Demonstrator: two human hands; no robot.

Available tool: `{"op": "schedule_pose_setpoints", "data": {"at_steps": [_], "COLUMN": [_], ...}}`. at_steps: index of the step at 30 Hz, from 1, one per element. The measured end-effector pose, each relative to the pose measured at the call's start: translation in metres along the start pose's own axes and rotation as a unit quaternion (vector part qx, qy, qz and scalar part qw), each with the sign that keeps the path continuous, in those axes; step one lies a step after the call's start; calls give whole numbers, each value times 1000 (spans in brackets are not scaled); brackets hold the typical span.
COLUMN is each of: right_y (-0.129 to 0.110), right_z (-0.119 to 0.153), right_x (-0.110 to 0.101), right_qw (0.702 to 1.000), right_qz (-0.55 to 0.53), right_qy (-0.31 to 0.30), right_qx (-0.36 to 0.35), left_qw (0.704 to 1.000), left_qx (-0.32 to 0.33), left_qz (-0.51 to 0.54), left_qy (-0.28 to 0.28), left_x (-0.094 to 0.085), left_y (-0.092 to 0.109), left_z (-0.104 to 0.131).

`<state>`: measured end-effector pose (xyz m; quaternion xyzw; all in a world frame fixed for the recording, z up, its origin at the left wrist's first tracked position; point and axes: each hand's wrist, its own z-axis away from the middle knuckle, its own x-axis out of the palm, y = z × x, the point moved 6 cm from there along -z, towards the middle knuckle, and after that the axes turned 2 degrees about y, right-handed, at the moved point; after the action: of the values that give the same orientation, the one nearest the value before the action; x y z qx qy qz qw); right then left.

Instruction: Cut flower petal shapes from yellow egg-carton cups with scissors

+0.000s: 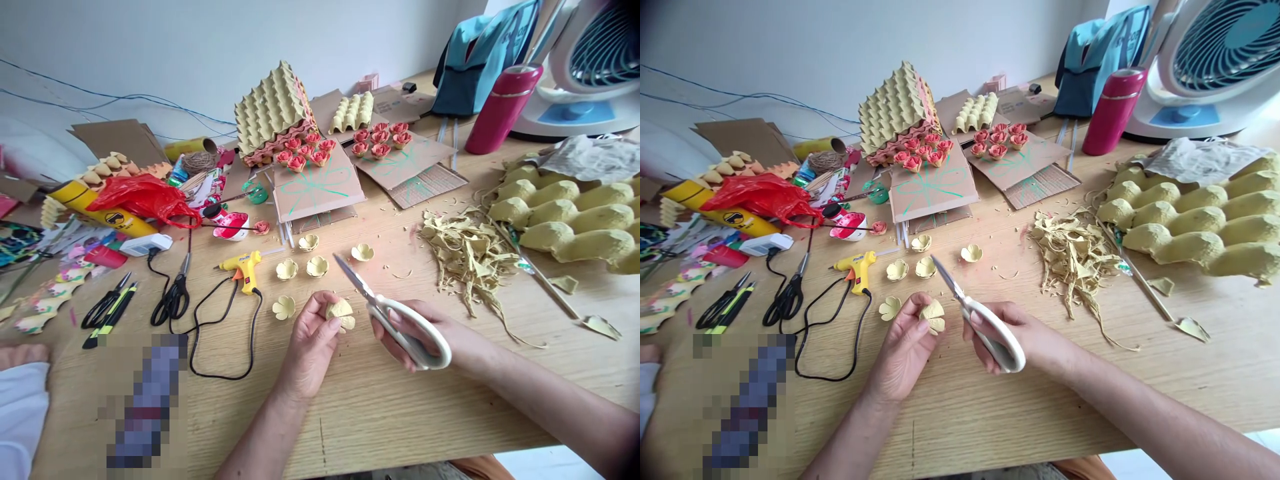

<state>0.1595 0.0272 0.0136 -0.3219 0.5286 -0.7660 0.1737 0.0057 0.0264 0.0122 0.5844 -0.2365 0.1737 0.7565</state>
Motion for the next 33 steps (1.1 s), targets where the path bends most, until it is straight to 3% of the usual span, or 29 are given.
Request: {"op": "schedule_pose_setpoints", "data": {"at_steps": [4, 8, 12, 16, 23, 28, 31, 33], "right_y": [8, 9, 5, -3, -12, -13, -12, -11], "right_z": [4, 3, 1, 2, 7, 9, 9, 9], "right_x": [5, 5, -2, -11, -10, -8, -8, -8], "right_qw": [994, 987, 994, 999, 990, 968, 954, 946], "right_qz": [-68, -127, -100, -11, 111, 232, 281, 309], "right_qy": [-76, -91, -37, 38, 73, 89, 92, 93], "right_qx": [31, 29, 2, -21, -40, -42, -39, -38], "left_qw": [999, 996, 996, 999, 985, 932, 885, 871], "left_qx": [-14, -40, -52, -3, 85, 160, 200, 211], "left_qz": [26, 49, 14, -47, -137, -301, -399, -425], "left_qy": [-16, -60, -69, -6, 65, 123, 131, 130], "left_x": [-4, -1, 3, 1, -7, -16, -16, -15], "left_y": [1, -4, -5, 1, 9, 14, 17, 19], "left_z": [0, 1, 2, 0, -4, -1, 1, 2]}}
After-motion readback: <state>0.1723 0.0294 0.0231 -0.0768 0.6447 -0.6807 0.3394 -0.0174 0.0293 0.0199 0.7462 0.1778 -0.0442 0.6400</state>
